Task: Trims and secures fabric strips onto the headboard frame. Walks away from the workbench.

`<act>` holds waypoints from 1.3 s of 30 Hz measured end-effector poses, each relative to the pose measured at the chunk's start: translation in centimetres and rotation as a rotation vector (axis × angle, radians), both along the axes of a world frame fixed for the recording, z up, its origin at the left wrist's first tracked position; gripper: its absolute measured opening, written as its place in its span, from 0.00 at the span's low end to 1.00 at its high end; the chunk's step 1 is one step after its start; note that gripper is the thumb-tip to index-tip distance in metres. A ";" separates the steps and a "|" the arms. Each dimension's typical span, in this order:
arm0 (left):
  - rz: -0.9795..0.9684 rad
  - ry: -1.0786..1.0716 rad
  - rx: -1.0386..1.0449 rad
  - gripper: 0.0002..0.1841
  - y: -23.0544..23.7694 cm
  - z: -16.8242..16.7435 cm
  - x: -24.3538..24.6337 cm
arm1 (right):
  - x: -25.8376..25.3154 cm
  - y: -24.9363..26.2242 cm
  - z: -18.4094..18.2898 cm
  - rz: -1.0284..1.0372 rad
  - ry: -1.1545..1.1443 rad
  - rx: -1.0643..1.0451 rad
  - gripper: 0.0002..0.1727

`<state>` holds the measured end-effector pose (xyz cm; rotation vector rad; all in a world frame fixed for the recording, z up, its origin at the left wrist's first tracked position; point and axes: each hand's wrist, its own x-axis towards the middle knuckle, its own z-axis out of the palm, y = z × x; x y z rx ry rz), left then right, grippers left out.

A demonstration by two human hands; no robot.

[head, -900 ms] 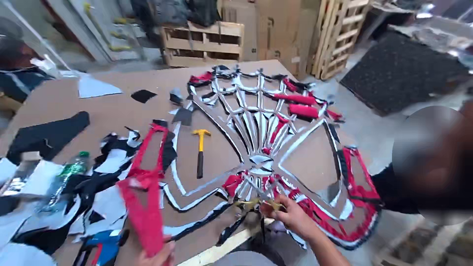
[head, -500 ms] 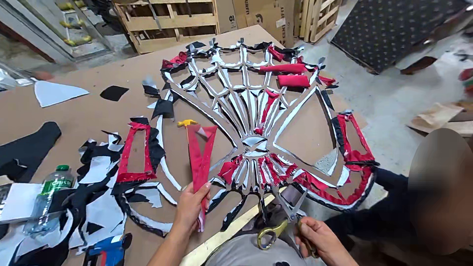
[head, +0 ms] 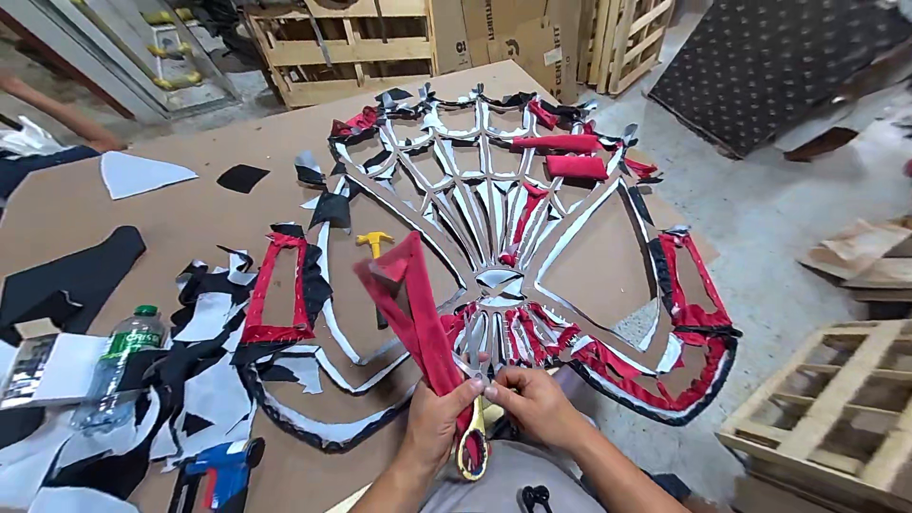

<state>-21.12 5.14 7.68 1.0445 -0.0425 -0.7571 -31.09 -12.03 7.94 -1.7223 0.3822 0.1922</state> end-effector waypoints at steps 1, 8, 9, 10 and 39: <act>0.015 -0.014 -0.030 0.29 -0.2 0.2 0.0 | 0.3 0.3 -0.1 0.025 -0.017 0.052 0.24; 0.176 -0.080 -0.022 0.20 -0.8 0.5 1.6 | -0.1 1.2 -0.8 -0.119 -0.110 -0.254 0.24; 0.198 -0.098 0.014 0.19 -1.0 0.4 1.8 | -0.3 1.0 -0.4 -0.105 -0.120 -0.350 0.26; 0.209 -0.114 0.038 0.19 -1.1 0.3 1.9 | -0.5 0.8 0.1 -0.074 -0.122 -0.393 0.25; -0.051 -0.169 -0.118 0.05 -13.9 -6.4 1.3 | 1.8 -18.3 -8.1 0.507 0.279 1.073 0.26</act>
